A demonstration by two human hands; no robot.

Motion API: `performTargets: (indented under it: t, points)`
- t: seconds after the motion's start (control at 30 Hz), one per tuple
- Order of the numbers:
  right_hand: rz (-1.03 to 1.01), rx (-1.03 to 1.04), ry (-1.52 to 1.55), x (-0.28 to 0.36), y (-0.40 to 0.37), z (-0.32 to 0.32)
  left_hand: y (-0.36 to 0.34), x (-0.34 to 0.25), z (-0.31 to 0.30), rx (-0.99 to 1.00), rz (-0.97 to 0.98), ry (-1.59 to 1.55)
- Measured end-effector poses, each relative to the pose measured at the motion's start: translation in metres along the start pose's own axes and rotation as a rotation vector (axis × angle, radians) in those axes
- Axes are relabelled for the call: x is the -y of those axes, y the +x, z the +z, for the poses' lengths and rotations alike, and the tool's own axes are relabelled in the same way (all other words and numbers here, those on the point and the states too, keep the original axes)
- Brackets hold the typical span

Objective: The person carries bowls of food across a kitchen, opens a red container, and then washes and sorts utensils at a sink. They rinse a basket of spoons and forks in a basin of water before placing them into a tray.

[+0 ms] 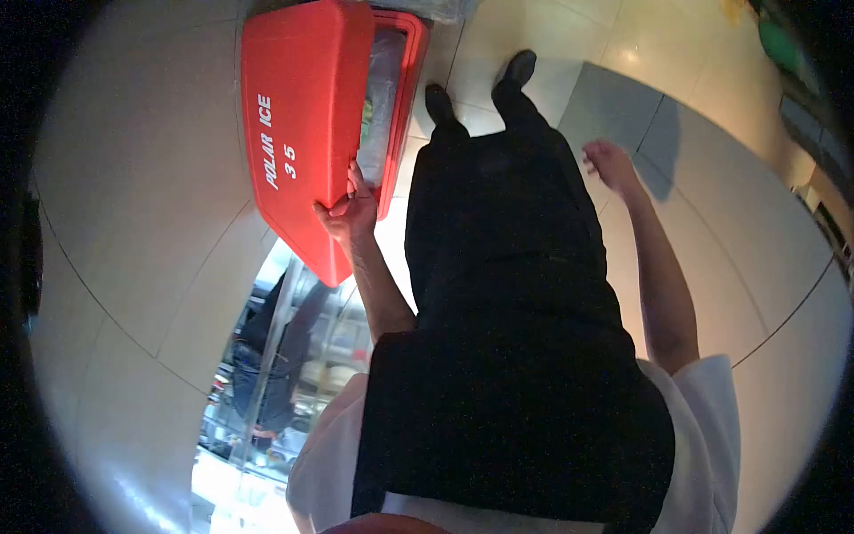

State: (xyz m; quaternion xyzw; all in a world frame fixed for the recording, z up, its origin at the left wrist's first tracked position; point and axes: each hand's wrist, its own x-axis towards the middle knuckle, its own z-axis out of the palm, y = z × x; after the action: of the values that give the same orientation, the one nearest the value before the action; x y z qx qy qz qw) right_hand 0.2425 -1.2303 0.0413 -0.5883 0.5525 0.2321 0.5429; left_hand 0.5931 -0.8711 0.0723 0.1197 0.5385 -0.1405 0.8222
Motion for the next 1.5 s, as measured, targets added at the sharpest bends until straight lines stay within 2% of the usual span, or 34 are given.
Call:
performTargets:
  t: [0.03, 0.17, 0.23, 0.27, 0.3, 0.37, 0.43, 0.47, 0.53, 0.57, 0.6, 0.67, 0.73, 0.77, 0.8, 0.83, 0.87, 0.9, 0.97, 1.03, 1.1, 1.17, 1.23, 1.3, 1.33, 1.4, 1.5]
  points:
    - [-0.026, -0.005, 0.0, 0.027, -0.001, 0.008, -0.004, -0.002, 0.009, -0.009, -0.004, 0.029]
    - [-0.054, -0.033, 0.108, 0.025, 0.01, 0.023, -0.021, -0.016, 0.009, 0.062, -0.005, 0.137]
    - [-0.059, -0.021, 0.148, 0.025, 0.01, 0.027, -0.039, -0.03, 0.04, -0.019, -0.004, 0.123]
    - [-0.043, -0.022, 0.165, 0.015, 0.015, 0.033, -0.039, -0.046, 0.047, 0.048, -0.065, 0.275]
    - [-0.034, -0.021, 0.182, 0.004, 0.025, 0.039, -0.041, -0.055, 0.051, 0.063, -0.043, 0.286]
    - [0.044, 0.0, 0.089, -0.04, 0.059, 0.06, -0.036, -0.071, 0.071, -0.046, -0.115, 0.243]
    - [0.095, 0.017, 0.051, -0.076, 0.085, 0.071, -0.042, -0.061, 0.078, -0.08, -0.022, 0.269]
    - [0.105, 0.018, 0.031, -0.089, 0.083, 0.073, -0.028, -0.071, 0.064, -0.018, 0.05, 0.403]
    - [0.089, -0.015, 0.172, -0.124, 0.092, 0.082, -0.019, -0.058, 0.056, 0.011, 0.054, 0.493]
    - [0.105, -0.02, 0.194, -0.145, 0.1, 0.084, -0.025, -0.037, 0.054, -0.021, -0.017, 0.461]
    - [0.097, -0.006, 0.221, -0.161, 0.11, 0.083, -0.007, -0.028, 0.034, 0.095, -0.027, 0.476]
    - [0.103, -0.032, 0.25, -0.144, 0.098, 0.072, 0.026, 0.0, 0.0, 0.113, -0.117, 0.388]
    - [0.078, -0.063, 0.236, -0.126, 0.093, 0.059, 0.053, 0.033, -0.016, -0.031, -0.222, 0.226]
    - [0.116, -0.077, 0.215, -0.101, 0.081, 0.046, 0.077, 0.04, -0.029, -0.045, -0.201, 0.22]
    - [0.064, -0.111, 0.169, -0.097, 0.08, 0.04, 0.102, 0.047, -0.042, -0.059, -0.181, 0.215]
    - [0.124, -0.125, 0.268, -0.079, 0.068, 0.03, 0.126, 0.057, -0.052, -0.042, -0.115, 0.263]
    - [0.051, -0.152, 0.19, -0.079, 0.066, 0.023, 0.144, 0.072, -0.049, -0.003, -0.157, 0.243]
    - [0.056, -0.165, 0.185, -0.068, 0.057, 0.016, 0.154, 0.081, -0.049, -0.113, -0.119, 0.176]
    - [0.074, -0.218, 0.197, -0.035, 0.041, 0.012, 0.173, 0.079, -0.044, -0.215, -0.106, 0.087]
    - [0.044, -0.231, 0.05, -0.021, 0.031, 0.007, 0.208, 0.072, -0.051, -0.22, -0.225, 0.032]
    - [-0.029, -0.232, -0.03, -0.051, 0.052, -0.004, 0.263, 0.059, -0.077, -0.194, -0.284, -0.022]
    - [0.015, -0.185, -0.042, -0.054, 0.058, -0.024, 0.301, 0.058, -0.088, -0.086, -0.3, 0.227]
    - [-0.035, -0.18, 0.031, -0.039, 0.049, -0.028, 0.227, 0.057, -0.034, -0.099, -0.334, 0.596]
    - [-0.017, -0.202, 0.086, -0.017, 0.043, -0.028, 0.223, 0.04, -0.014, 0.141, -0.284, 0.882]
    - [0.038, -0.209, 0.149, -0.012, 0.041, -0.024, 0.222, 0.033, -0.003, 0.171, -0.286, 0.899]
    - [0.02, -0.243, 0.178, -0.004, 0.04, -0.015, 0.221, 0.023, 0.016, 0.202, -0.099, 1.04]
    - [-0.036, -0.229, 0.162, -0.017, 0.053, -0.001, 0.227, 0.007, 0.044, 0.165, -0.046, 1.082]
